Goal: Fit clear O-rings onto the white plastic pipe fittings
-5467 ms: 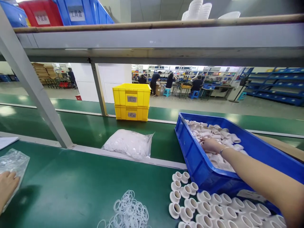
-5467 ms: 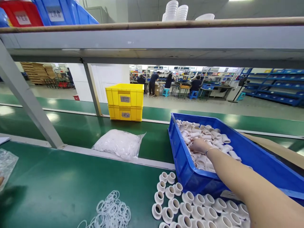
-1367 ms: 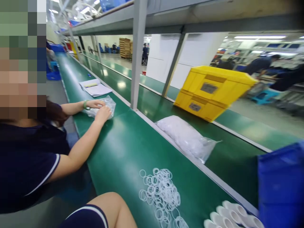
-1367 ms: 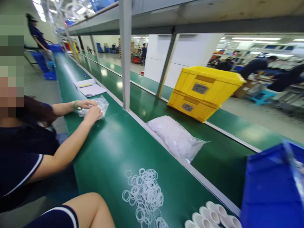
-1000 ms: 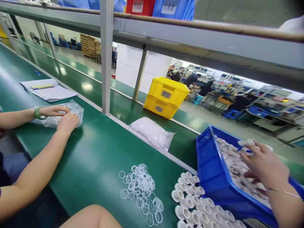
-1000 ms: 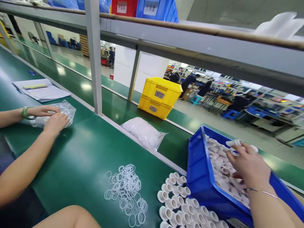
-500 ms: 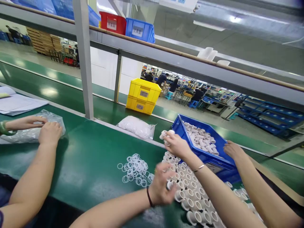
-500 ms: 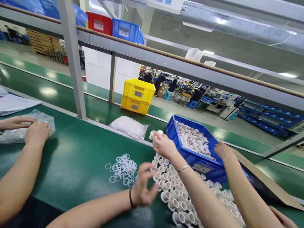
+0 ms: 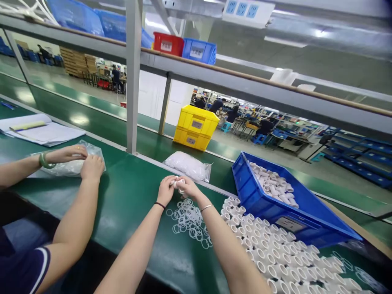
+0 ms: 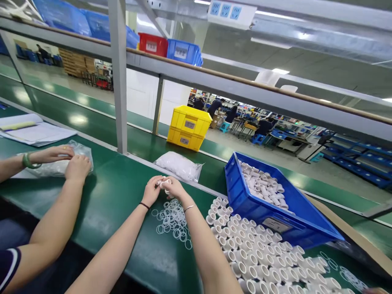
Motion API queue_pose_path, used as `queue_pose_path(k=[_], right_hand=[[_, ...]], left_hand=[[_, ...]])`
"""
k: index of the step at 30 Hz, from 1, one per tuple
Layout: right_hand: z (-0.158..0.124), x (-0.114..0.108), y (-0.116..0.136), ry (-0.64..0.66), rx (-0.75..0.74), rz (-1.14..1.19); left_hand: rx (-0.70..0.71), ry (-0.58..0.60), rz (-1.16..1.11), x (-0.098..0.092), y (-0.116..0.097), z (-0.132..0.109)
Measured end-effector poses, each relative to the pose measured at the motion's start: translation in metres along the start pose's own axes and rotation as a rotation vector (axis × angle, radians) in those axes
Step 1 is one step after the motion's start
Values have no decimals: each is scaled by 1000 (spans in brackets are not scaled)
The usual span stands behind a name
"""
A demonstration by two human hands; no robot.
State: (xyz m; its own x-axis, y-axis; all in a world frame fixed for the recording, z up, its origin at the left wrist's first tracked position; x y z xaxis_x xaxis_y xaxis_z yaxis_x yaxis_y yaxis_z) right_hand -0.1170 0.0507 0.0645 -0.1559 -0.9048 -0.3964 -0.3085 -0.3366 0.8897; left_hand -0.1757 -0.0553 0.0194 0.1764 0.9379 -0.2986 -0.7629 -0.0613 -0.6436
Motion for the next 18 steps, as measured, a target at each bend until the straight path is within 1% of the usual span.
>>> queue_pose_path(k=[2, 3, 5, 7, 10, 13, 18], right_hand=[[6, 2, -5, 85, 96, 164], [9, 1, -7, 95, 125, 201], [15, -2, -11, 81, 185, 205], [19, -4, -15, 69, 239, 173], [21, -3, -17, 50, 290, 117], [20, -2, -15, 22, 301, 76], [14, -8, -10, -52, 289, 66]], left_hand=[[-67, -16, 12, -7, 5, 2], [-104, -27, 36, -11, 7, 3], [-163, -36, 117, -19, 10, 3], [-195, -8, 224, -22, 12, 2], [-214, 108, 360, -20, 14, 0], [-227, 203, 394, -13, 17, -3], [-255, 239, 382, -7, 22, -7]])
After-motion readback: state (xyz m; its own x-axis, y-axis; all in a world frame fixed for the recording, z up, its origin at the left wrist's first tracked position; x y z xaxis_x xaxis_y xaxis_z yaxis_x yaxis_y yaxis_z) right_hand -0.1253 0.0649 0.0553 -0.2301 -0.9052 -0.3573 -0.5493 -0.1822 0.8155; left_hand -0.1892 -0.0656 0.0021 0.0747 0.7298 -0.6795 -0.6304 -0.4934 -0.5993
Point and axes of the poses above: each hand's wrist, its own z-axis towards the middle knuckle, its own x-axis out of the palm, y = z × x, the point moved 4 cm from there along z, towards the middle knuckle, and after that the axes turned 8 degrees about x, right-handed, at the moved point
